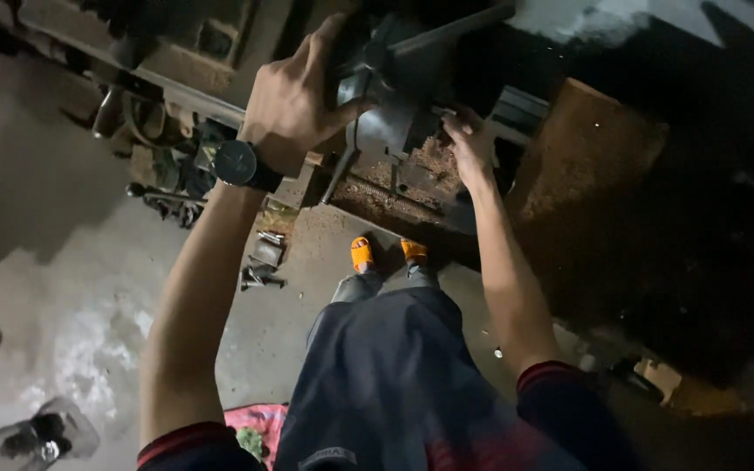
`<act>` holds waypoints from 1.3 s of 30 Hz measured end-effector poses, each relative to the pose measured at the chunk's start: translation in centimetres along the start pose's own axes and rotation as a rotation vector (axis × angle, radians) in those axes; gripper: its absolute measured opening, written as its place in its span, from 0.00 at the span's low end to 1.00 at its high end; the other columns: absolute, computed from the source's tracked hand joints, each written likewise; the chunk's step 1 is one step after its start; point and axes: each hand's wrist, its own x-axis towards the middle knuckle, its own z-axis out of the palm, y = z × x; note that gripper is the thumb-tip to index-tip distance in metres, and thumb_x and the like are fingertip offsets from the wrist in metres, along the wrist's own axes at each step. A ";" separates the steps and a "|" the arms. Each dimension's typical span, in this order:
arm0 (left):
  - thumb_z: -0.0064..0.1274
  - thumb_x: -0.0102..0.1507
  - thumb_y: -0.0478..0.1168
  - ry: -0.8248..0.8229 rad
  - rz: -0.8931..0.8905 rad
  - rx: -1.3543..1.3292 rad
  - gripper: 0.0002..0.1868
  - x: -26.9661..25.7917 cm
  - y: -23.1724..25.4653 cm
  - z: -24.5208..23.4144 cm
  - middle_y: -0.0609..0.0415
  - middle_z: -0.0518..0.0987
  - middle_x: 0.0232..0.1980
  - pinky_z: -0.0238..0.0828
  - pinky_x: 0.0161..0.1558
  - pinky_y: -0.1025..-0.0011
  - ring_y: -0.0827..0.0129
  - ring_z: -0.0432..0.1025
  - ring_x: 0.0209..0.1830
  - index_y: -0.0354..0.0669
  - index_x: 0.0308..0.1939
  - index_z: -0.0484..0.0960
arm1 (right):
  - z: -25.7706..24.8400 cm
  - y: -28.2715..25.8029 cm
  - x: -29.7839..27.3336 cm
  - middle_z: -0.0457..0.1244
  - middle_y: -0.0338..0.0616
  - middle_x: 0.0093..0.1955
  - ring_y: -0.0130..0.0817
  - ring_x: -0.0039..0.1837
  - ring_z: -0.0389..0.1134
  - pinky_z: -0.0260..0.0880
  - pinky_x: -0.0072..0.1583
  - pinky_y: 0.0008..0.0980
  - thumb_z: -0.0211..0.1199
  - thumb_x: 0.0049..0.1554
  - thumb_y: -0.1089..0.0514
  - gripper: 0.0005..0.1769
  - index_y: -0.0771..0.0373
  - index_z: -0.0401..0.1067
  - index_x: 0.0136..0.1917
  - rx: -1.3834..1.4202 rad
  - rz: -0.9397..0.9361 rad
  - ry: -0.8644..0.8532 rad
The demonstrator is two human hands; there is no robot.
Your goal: Machining a metal component on a lathe followed by cleaning and inspecting various mechanical parts with a cloth.
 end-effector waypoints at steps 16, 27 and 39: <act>0.61 0.66 0.52 0.187 0.115 0.258 0.26 1.5 5.3 -3.1 0.44 0.68 0.52 0.59 0.54 0.57 0.56 0.65 0.51 0.38 0.55 0.69 | -0.3 -8.2 -12.9 0.64 0.44 0.45 0.29 0.44 0.66 0.69 0.43 0.24 0.61 0.48 0.62 0.15 0.64 0.68 0.50 -0.118 -0.268 -0.347; 0.61 0.53 0.39 0.644 -0.871 -1.220 0.21 -13.8 14.9 -2.3 0.45 0.75 0.40 0.72 0.37 0.71 0.64 0.72 0.37 0.32 0.47 0.76 | 4.4 -4.8 -12.6 0.66 0.60 0.38 0.49 0.45 0.69 0.73 0.42 0.43 0.69 0.37 0.69 0.22 0.77 0.69 0.46 -0.248 -0.315 -0.866; 0.59 0.54 0.33 1.255 -1.018 -0.879 0.15 -26.4 18.1 -5.7 0.48 0.75 0.33 0.65 0.30 0.77 0.73 0.68 0.30 0.32 0.44 0.78 | 19.8 -0.5 -22.1 0.63 0.57 0.36 0.40 0.39 0.66 0.65 0.42 0.36 0.69 0.40 0.68 0.17 0.77 0.68 0.42 -0.285 -0.279 -1.393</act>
